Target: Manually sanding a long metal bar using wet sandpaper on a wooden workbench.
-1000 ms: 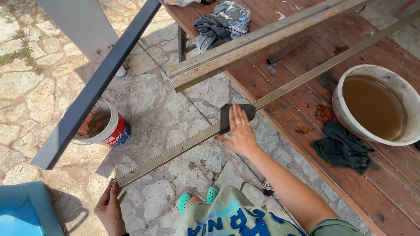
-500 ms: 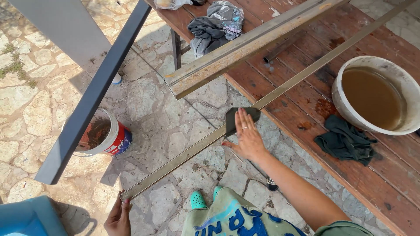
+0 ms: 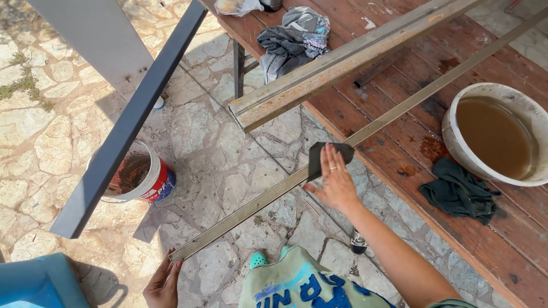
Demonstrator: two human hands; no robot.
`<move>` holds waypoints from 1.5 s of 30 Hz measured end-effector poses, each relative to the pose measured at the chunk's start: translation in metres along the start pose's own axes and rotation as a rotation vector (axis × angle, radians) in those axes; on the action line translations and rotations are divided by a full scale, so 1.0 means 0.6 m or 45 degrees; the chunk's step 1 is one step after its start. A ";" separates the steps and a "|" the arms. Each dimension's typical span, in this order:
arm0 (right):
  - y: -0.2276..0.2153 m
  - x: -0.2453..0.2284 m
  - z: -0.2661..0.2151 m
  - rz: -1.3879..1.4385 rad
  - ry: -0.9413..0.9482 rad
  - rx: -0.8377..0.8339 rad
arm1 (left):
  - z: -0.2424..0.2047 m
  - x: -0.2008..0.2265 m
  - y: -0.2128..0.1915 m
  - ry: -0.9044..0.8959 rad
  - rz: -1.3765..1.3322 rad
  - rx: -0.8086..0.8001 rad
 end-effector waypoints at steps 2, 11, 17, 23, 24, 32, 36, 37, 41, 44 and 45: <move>0.007 0.040 0.045 -0.024 0.086 0.060 | 0.006 0.000 0.001 -0.036 0.006 -0.011; 0.037 -0.158 -0.018 -0.322 -0.439 0.322 | 0.014 -0.011 0.000 -0.103 0.001 -0.064; 0.002 0.024 0.035 0.000 0.078 0.245 | 0.014 -0.004 -0.005 -0.101 -0.016 -0.067; 0.036 -0.238 -0.023 -0.468 -0.525 0.557 | 0.026 -0.010 -0.005 -0.035 -0.008 -0.076; 0.044 -0.208 -0.028 -0.430 -0.500 0.498 | 0.017 -0.019 -0.006 -0.012 -0.029 -0.051; -0.002 -0.125 0.040 -0.041 -0.056 0.049 | 0.016 -0.005 0.001 -0.057 0.002 -0.028; 0.040 -0.269 -0.037 -0.507 -0.601 0.556 | 0.010 -0.015 0.003 -0.061 -0.063 -0.028; 0.017 -0.204 -0.023 -0.509 -0.595 0.560 | 0.010 -0.004 0.007 -0.055 -0.063 -0.032; 0.017 0.093 0.037 -0.009 0.071 0.129 | 0.006 -0.003 0.003 -0.051 -0.028 -0.006; -0.015 -0.003 0.043 -0.018 0.067 0.144 | 0.007 -0.004 0.001 -0.045 -0.011 -0.024; -0.031 -0.089 0.046 -0.016 -0.083 0.034 | 0.010 0.002 0.003 -0.039 0.004 -0.027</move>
Point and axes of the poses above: each hand's wrist, its own z-axis towards the middle knuckle, its own y-axis out of the palm, x = y × z, the point moved 5 cm from there along z, towards the middle knuckle, and after that the axes turned 13 degrees about -y, right-handed, at the moved point
